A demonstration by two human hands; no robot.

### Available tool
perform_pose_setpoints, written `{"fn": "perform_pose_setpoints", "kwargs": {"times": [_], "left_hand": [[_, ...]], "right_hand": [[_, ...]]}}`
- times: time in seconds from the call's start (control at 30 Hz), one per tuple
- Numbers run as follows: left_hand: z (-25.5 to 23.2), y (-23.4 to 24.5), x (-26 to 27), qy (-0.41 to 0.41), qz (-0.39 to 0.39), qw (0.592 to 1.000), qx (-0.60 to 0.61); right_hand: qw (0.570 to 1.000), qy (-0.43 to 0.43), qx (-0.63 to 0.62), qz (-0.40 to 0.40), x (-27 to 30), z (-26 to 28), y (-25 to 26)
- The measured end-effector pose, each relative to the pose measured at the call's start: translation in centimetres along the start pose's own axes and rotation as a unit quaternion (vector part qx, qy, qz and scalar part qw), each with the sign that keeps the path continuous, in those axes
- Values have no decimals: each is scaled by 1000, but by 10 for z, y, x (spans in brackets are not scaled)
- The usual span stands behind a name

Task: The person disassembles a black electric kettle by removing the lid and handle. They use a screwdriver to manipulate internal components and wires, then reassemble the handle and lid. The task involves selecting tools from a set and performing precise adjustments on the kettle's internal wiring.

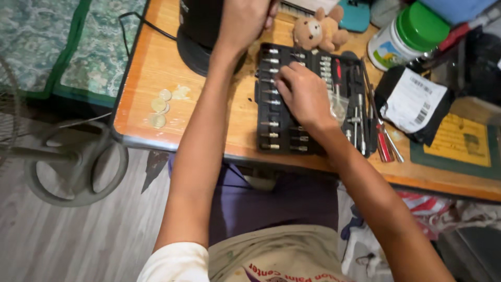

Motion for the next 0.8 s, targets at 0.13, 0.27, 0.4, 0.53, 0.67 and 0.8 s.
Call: {"fn": "perform_pose_setpoints", "kwargs": {"times": [0.13, 0.27, 0.4, 0.53, 0.67, 0.8], "left_hand": [[20, 12, -4, -8, 0, 986, -164], [21, 17, -2, 1, -4, 997, -75], [10, 23, 4, 33, -46, 995, -85], [-12, 18, 6, 3, -20, 1000, 16], [-5, 21, 10, -17, -1, 1000, -21], [4, 36, 6, -26, -19, 998, -55]], "right_hand": [[998, -29, -58, -6, 3, -8, 5], [964, -117, -233, -51, 35, -30, 36], [949, -210, -213, -99, 91, -54, 74], [942, -236, -205, -123, 130, -63, 91], [961, -163, -204, -91, 129, -42, 83], [978, -41, -201, -40, 88, 5, 55]]}}
Point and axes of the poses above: each hand's wrist, its own x-axis away from the middle knuckle, its own y-axis out of the back of the hand, z = x × y, the point moved 9 cm from there along -x, towards the middle knuckle, and after that the axes turned 4 degrees about x, right-handed, at the moved point
